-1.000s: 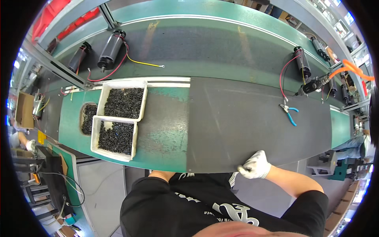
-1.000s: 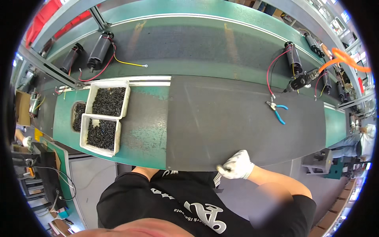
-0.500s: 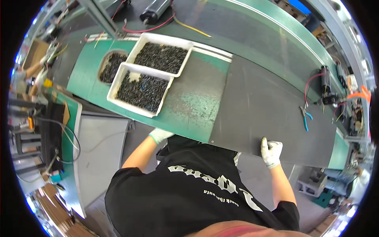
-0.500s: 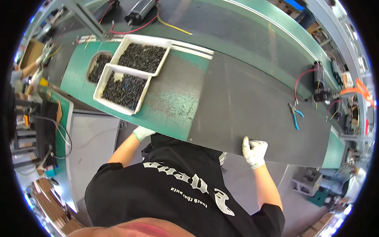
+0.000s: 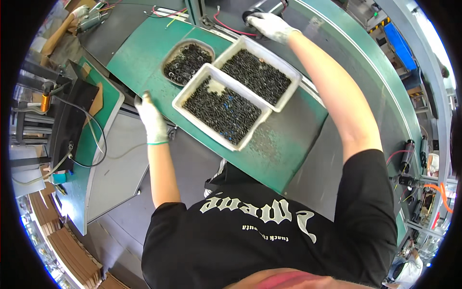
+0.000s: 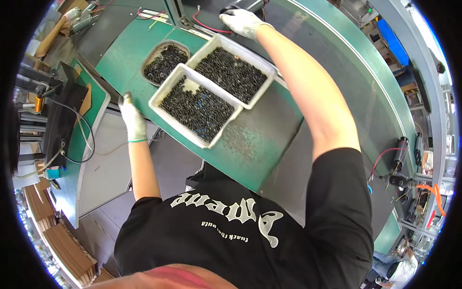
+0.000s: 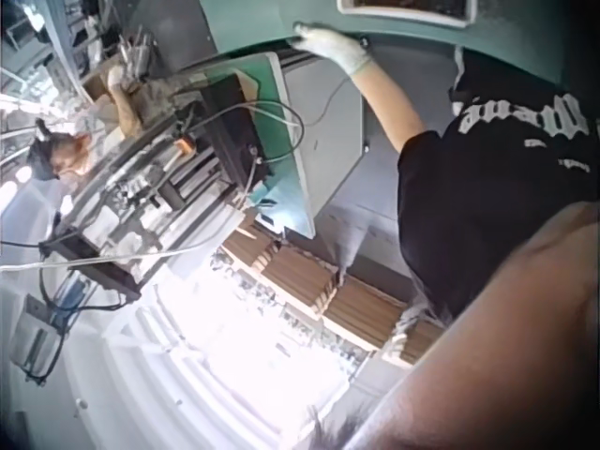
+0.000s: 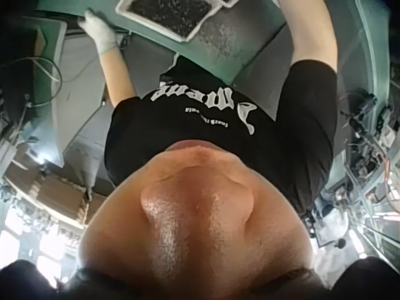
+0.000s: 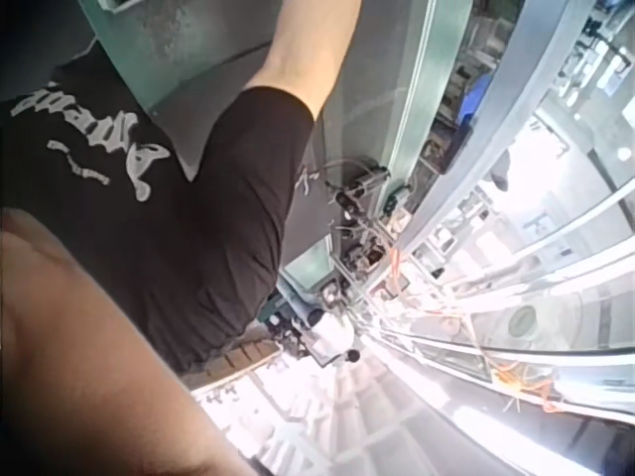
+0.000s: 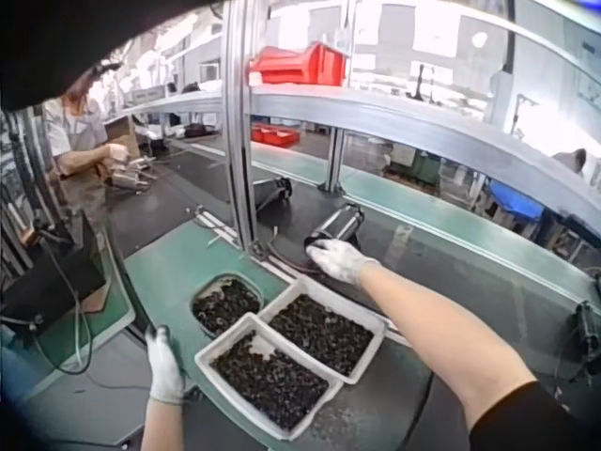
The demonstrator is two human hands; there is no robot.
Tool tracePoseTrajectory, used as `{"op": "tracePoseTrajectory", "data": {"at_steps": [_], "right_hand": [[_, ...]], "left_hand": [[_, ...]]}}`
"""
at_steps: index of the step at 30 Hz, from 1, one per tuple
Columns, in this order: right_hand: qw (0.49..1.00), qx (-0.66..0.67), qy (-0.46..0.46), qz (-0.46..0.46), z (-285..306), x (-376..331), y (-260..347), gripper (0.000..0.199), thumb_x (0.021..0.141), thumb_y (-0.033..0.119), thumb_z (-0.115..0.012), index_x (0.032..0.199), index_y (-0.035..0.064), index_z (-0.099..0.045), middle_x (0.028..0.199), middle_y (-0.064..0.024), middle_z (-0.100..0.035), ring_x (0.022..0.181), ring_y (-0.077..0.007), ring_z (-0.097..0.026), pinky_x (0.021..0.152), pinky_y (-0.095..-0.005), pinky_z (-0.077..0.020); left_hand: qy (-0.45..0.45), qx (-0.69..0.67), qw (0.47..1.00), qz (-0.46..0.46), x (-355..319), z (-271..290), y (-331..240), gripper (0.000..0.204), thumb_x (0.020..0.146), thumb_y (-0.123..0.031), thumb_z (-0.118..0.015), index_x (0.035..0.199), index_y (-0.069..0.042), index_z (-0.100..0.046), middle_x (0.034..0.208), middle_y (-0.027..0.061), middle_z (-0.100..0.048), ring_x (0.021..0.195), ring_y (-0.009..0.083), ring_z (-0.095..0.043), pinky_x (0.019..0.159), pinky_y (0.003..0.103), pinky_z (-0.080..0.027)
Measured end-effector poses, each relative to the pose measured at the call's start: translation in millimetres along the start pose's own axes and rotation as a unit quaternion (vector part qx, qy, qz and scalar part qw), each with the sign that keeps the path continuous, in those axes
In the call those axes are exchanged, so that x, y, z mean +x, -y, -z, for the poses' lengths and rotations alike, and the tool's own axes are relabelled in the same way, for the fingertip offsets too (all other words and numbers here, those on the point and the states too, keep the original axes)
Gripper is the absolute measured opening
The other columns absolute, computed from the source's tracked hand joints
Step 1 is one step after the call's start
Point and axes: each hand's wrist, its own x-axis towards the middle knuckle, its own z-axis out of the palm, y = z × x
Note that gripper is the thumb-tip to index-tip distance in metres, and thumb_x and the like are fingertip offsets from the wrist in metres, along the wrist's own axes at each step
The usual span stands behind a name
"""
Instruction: The recorder is assembling electric motors by attaching a fan component and securing parts using power tools.
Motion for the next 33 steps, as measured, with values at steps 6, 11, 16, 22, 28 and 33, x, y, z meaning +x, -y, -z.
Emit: {"op": "tracePoseTrajectory", "data": {"at_steps": [6, 11, 16, 22, 28, 33], "right_hand": [[0.969, -0.225, -0.064, -0.075, -25.2, 66.8, -14.8, 0.06, 0.091, 0.049, -0.04, 0.099, -0.0023, -0.07, 0.11, -0.0268, -0.064, 0.106, -0.04, -0.062, 0.097, -0.0423, -0.046], [0.975, -0.178, -0.049, -0.127, -52.2, 97.1, 11.3, 0.056, 0.088, 0.047, -0.048, 0.107, -0.003, -0.066, 0.113, -0.0258, -0.064, 0.11, -0.0381, -0.06, 0.098, -0.0423, -0.0448], [0.927, 0.228, -0.077, -0.287, -77.1, 143.6, -23.7, 0.057, 0.087, 0.046, -0.054, 0.111, -0.0052, -0.064, 0.113, -0.0229, -0.065, 0.104, -0.029, -0.06, 0.092, -0.0371, -0.0428], [0.973, -0.176, -0.031, -0.147, -19.3, 73.9, -59.8, 0.058, 0.084, 0.052, -0.052, 0.111, 0.0025, -0.066, 0.116, -0.0212, -0.064, 0.111, -0.0344, -0.059, 0.095, -0.0404, -0.0438], [0.966, -0.228, 0.09, -0.084, 106.5, -65.1, -82.1, 0.045, 0.082, 0.041, -0.059, 0.098, 0.0002, -0.069, 0.085, -0.0159, -0.068, 0.08, -0.0223, -0.063, 0.074, -0.0368, -0.0479], [0.971, -0.212, 0.099, -0.047, 107.6, -227.2, -39.1, 0.036, 0.085, 0.032, -0.056, 0.074, -0.0027, -0.058, 0.059, -0.0089, -0.052, 0.06, -0.02, -0.048, 0.064, -0.0391, -0.042]], "left_hand": [[-0.07, 0.113, 0.991, -0.016, 6.2, -27.6, 4.3, 0.069, 0.095, -0.022, -0.056, 0.146, 0.005, -0.019, 0.142, 0.0223, -0.038, 0.127, 0.0307, -0.041, 0.109, 0.039, -0.032], [-0.058, 0.106, 0.992, -0.034, 6.8, -14.8, 10.3, 0.07, 0.095, -0.022, -0.055, 0.147, 0.005, -0.017, 0.143, 0.0229, -0.035, 0.126, 0.0311, -0.041, 0.109, 0.039, -0.032], [-0.067, 0.148, 0.986, -0.034, 10.9, -17.2, 23.6, 0.072, 0.094, -0.024, -0.057, 0.146, 0.007, -0.018, 0.148, 0.0254, -0.03, 0.135, 0.0337, -0.034, 0.113, 0.039, -0.027], [-0.085, 0.213, 0.973, -0.021, 8.0, -8.3, 27.7, 0.072, 0.093, -0.024, -0.058, 0.146, 0.006, -0.019, 0.148, 0.0253, -0.03, 0.135, 0.0341, -0.034, 0.113, 0.039, -0.027], [0.005, 0.155, 0.988, -0.017, 32.7, 20.7, 51.7, 0.073, 0.095, -0.041, -0.055, 0.143, 0.007, -0.028, 0.143, 0.0244, -0.036, 0.128, 0.0331, -0.041, 0.107, 0.039, -0.033], [0.023, 0.24, 0.966, -0.095, -8.0, 25.0, -19.1, 0.066, 0.097, -0.041, -0.055, 0.14, 0.006, -0.036, 0.135, 0.02, -0.049, 0.123, 0.0266, -0.047, 0.105, 0.036, -0.035]]}}
